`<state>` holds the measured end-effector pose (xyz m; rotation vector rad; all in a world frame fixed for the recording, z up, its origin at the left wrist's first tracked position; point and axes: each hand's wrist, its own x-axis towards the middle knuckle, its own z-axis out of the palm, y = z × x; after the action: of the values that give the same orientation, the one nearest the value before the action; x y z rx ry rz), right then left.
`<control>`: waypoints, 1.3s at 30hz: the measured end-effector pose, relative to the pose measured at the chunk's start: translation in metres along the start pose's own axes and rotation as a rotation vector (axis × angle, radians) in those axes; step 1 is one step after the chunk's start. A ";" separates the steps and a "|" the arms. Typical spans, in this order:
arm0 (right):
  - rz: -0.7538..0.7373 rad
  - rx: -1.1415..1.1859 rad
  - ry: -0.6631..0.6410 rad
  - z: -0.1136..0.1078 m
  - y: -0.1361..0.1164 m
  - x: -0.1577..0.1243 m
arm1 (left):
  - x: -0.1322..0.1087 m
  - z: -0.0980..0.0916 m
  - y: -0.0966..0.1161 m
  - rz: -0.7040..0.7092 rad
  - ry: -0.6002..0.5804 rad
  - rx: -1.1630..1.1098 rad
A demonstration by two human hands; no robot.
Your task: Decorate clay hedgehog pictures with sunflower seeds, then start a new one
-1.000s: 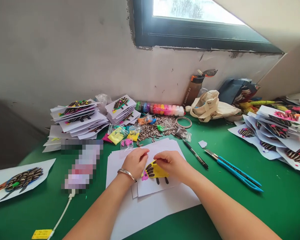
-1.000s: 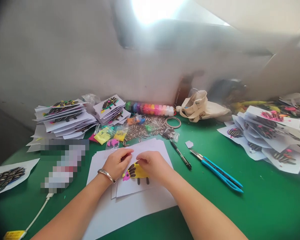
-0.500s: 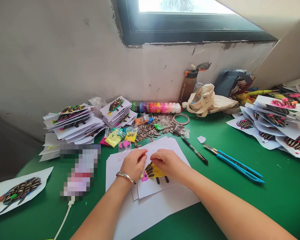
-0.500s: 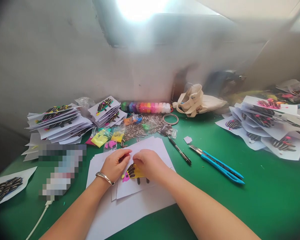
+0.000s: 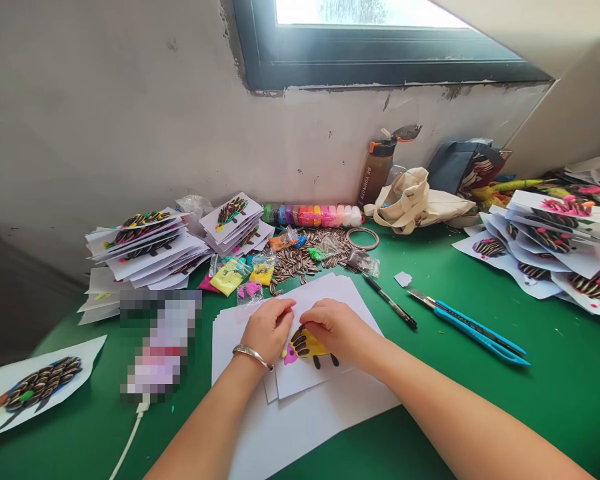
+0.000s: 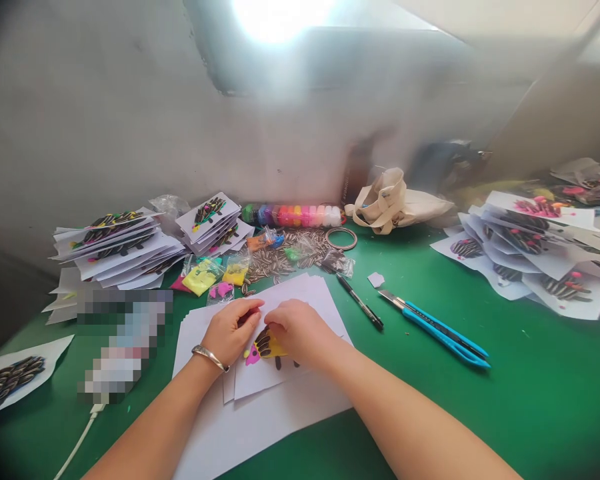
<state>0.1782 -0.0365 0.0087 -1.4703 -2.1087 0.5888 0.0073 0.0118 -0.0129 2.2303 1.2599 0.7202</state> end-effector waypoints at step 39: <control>-0.083 -0.182 0.080 0.005 0.007 -0.001 | 0.000 0.001 0.000 0.016 0.006 -0.001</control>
<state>0.1803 -0.0357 0.0000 -1.4673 -2.1962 0.3084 0.0082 0.0120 -0.0134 2.2415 1.2459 0.7336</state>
